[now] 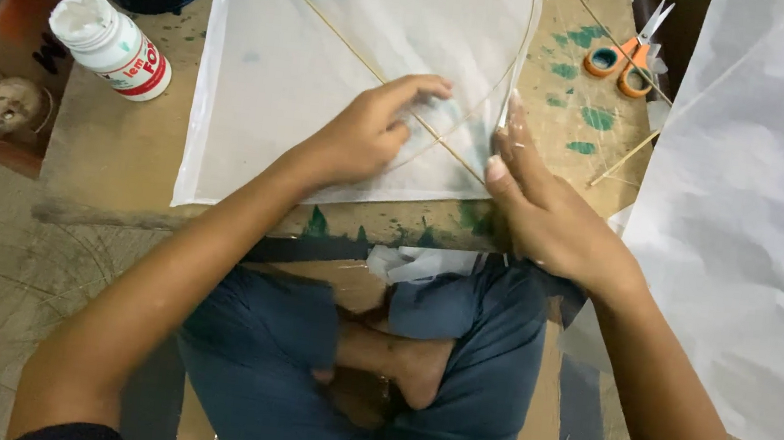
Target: Applying glue to a kite frame and attaching kite paper by smoothing it with hands
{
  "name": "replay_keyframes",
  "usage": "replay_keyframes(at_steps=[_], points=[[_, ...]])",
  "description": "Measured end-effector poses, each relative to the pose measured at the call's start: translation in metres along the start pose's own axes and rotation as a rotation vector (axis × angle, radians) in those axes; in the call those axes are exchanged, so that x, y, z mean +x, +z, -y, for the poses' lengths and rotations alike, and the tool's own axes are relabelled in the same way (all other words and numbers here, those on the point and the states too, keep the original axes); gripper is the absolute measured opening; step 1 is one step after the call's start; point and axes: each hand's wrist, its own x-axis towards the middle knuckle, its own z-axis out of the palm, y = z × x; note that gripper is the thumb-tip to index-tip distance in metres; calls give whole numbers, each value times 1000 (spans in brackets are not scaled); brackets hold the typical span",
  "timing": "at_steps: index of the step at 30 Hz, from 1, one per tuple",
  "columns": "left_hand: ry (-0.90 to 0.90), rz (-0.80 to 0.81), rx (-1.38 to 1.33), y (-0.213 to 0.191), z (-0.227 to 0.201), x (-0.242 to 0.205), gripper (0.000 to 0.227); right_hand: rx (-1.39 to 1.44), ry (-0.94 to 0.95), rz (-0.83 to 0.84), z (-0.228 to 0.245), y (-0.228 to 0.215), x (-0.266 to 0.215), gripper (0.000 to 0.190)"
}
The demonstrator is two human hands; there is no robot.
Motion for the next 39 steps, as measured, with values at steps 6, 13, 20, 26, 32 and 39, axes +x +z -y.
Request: replay_keyframes(at_steps=[6, 13, 20, 26, 32, 39], points=[[-202, -54, -291, -6, 1, 6, 59, -611, -64, 34, -1, 17, 12, 74], [-94, -95, -106, -8, -1, 13, 44, -555, -143, -77, 4, 2, 4, 67], [101, 165, 339, -1, 1, 22, 43, 159, 62, -65, -15, -28, 5, 61], [7, 314, 558, 7, -1, 24, 56, 381, 114, -2, -39, -30, 21, 77], [4, 379, 596, -1, -9, 29, 53, 480, 119, 0, -30, -31, 34, 82], [18, 409, 633, 2, 4, 33, 56, 565, 104, -41, -63, -21, 60, 87]])
